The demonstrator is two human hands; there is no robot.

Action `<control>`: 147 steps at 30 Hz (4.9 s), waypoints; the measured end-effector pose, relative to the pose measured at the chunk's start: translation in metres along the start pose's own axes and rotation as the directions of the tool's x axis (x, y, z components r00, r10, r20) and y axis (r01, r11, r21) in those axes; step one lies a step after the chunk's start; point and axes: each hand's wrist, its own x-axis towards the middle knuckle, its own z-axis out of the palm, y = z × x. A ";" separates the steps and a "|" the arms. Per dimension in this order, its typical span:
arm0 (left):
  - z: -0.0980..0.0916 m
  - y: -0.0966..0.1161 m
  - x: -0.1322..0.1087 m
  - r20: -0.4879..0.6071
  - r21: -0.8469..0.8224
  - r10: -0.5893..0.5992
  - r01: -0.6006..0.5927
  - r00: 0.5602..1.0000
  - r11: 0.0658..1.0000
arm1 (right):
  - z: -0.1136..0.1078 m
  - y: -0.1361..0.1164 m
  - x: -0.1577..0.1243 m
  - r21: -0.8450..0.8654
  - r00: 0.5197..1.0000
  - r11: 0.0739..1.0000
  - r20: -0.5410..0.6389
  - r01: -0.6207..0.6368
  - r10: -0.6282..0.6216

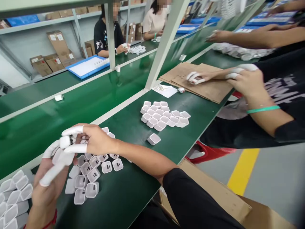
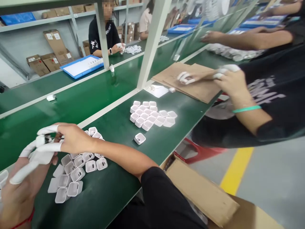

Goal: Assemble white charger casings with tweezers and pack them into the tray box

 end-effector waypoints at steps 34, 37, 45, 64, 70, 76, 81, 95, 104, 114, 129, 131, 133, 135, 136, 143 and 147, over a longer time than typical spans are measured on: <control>-0.004 -0.007 -0.010 0.286 0.493 0.397 -0.489 0.872 0.720 | 0.013 -0.003 -0.023 0.043 0.960 0.961 -0.069 0.273 -0.270; -0.006 -0.005 -0.009 0.359 0.507 0.375 -0.515 0.855 0.691 | 0.013 -0.005 -0.022 -0.004 0.943 0.943 -0.030 0.332 -0.332; -0.004 -0.012 -0.007 0.276 0.600 0.473 -0.535 0.837 0.595 | 0.012 -0.006 -0.019 -0.150 0.906 0.894 0.066 0.422 -0.417; 0.000 -0.008 -0.005 0.281 0.607 0.544 -0.586 0.791 0.538 | 0.012 -0.008 -0.019 -0.238 0.878 0.845 0.122 0.479 -0.464; -0.001 -0.009 -0.005 0.263 0.599 0.535 -0.570 0.803 0.562 | 0.012 -0.009 -0.020 -0.271 0.877 0.834 0.146 0.481 -0.458; -0.001 -0.010 -0.005 0.264 0.608 0.541 -0.573 0.798 0.549 | 0.011 -0.010 -0.020 -0.306 0.871 0.815 0.181 0.491 -0.457; 0.000 -0.010 -0.005 0.267 0.615 0.548 -0.578 0.792 0.536 | 0.011 -0.006 -0.020 -0.356 0.866 0.790 0.184 0.500 -0.465; -0.001 -0.009 -0.005 0.284 0.636 0.546 -0.581 0.788 0.508 | 0.012 -0.012 -0.023 -0.529 0.828 0.649 0.227 0.546 -0.512; 0.000 -0.011 -0.003 0.306 0.624 0.581 -0.620 0.754 0.476 | 0.008 -0.020 -0.023 -0.619 0.822 0.559 0.296 0.552 -0.486; 0.000 -0.010 -0.005 0.253 0.616 0.533 -0.559 0.808 0.555 | 0.010 -0.010 -0.023 -0.494 0.908 0.762 0.201 0.418 -0.368; 0.007 -0.014 -0.006 0.236 0.613 0.653 -0.632 0.719 0.474 | 0.028 -0.001 -0.017 0.018 0.959 0.975 0.186 -0.223 0.216; 0.007 -0.013 -0.006 0.237 0.619 0.658 -0.633 0.714 0.464 | 0.030 0.000 -0.018 0.048 0.963 0.977 0.185 -0.207 0.195; 0.008 -0.012 -0.007 0.241 0.618 0.667 -0.641 0.705 0.454 | 0.031 0.002 -0.018 0.081 0.966 0.976 0.182 -0.203 0.186; 0.009 -0.010 -0.008 0.246 0.615 0.681 -0.654 0.689 0.440 | 0.033 0.002 -0.019 0.114 0.966 0.971 0.173 -0.211 0.189; 0.009 -0.010 -0.008 0.249 0.615 0.687 -0.659 0.683 0.432 | 0.034 0.003 -0.019 0.136 0.966 0.967 0.172 -0.217 0.193; 0.012 -0.006 -0.011 0.289 0.616 0.671 -0.669 0.683 0.416 | 0.038 0.001 -0.021 0.219 0.970 0.950 0.155 -0.221 0.189; 0.013 -0.006 -0.012 0.287 0.608 0.682 -0.678 0.673 0.413 | 0.041 0.002 -0.024 0.227 0.975 0.952 0.125 -0.207 0.182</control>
